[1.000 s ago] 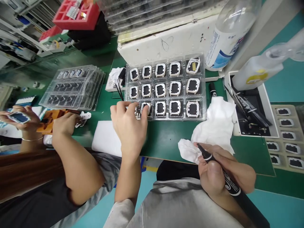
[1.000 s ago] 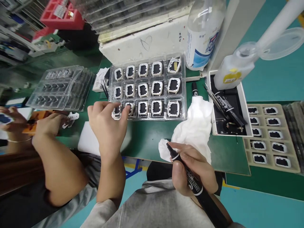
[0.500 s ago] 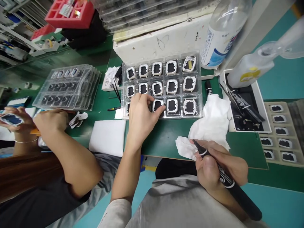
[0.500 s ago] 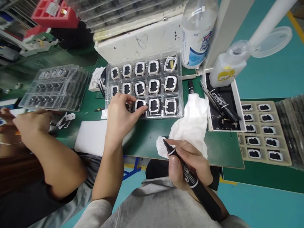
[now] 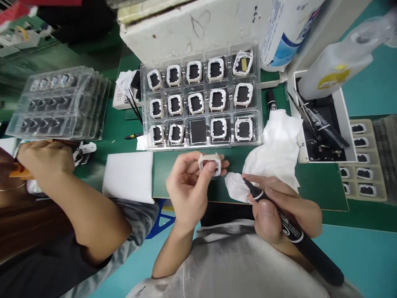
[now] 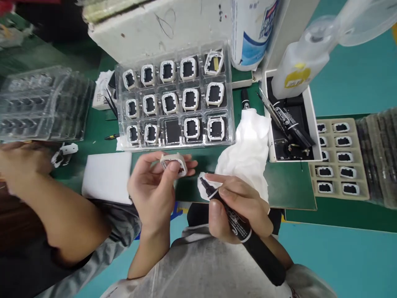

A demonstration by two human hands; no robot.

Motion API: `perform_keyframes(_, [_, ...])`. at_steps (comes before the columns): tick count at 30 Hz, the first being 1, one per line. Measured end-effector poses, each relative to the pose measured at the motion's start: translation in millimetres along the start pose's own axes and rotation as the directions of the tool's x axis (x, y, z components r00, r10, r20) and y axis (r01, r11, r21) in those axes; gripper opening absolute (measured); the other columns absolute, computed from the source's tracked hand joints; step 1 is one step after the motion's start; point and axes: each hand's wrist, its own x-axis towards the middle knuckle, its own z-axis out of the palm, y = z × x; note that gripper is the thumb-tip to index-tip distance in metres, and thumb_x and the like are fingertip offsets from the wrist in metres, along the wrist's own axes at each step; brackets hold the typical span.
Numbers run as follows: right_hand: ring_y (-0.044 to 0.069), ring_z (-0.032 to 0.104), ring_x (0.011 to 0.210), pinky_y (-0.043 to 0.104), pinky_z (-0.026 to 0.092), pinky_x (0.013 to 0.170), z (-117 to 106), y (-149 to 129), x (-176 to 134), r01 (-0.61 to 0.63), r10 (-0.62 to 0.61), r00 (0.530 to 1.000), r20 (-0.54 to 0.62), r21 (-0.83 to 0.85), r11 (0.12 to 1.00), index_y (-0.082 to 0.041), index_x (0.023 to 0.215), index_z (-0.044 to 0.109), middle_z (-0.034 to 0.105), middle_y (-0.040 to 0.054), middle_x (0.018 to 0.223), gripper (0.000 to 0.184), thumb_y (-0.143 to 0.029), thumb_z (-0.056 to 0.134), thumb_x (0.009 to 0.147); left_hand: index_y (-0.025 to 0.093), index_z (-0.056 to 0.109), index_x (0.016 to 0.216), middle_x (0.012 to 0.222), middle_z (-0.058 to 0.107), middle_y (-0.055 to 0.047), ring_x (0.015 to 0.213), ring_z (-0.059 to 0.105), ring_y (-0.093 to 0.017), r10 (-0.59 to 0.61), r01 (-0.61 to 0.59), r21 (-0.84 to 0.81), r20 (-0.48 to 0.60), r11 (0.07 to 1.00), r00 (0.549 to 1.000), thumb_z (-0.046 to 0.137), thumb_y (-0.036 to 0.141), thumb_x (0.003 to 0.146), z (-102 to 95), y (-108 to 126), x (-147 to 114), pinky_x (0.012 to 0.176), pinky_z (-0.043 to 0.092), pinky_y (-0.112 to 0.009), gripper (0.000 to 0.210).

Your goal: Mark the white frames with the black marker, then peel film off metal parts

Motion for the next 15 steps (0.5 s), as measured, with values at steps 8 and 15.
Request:
perform_keyframes(8, [0.031,0.088,0.095,0.041,0.079,0.076,13.2,-17.6,33.7,0.051,-0.046,0.997,0.066,-0.080,0.995,-0.023,0.118,0.075,0.086,0.0055,0.095,0.032,-0.007,0.077,0.090,0.024,0.074,0.133,0.107,0.087,-0.006,0.093,0.084,-0.019,-0.205,0.206,0.020,0.244,0.978,0.948,0.078,0.032,0.105,6.6,-6.9,-13.7,0.079,0.068,-0.026,0.029])
perform_keyframes(15, [0.030,0.088,0.093,0.036,0.077,0.071,17.1,-19.5,35.0,0.010,-0.008,1.000,0.012,-0.137,0.990,-0.021,0.112,0.077,0.088,0.0068,0.098,0.033,-0.003,0.076,0.085,0.023,0.085,0.111,0.094,0.084,-0.002,0.074,0.075,-0.013,-0.169,0.156,0.082,0.183,0.984,0.969,0.083,0.029,0.101,3.3,-9.8,-12.0,0.067,0.061,-0.020,0.012])
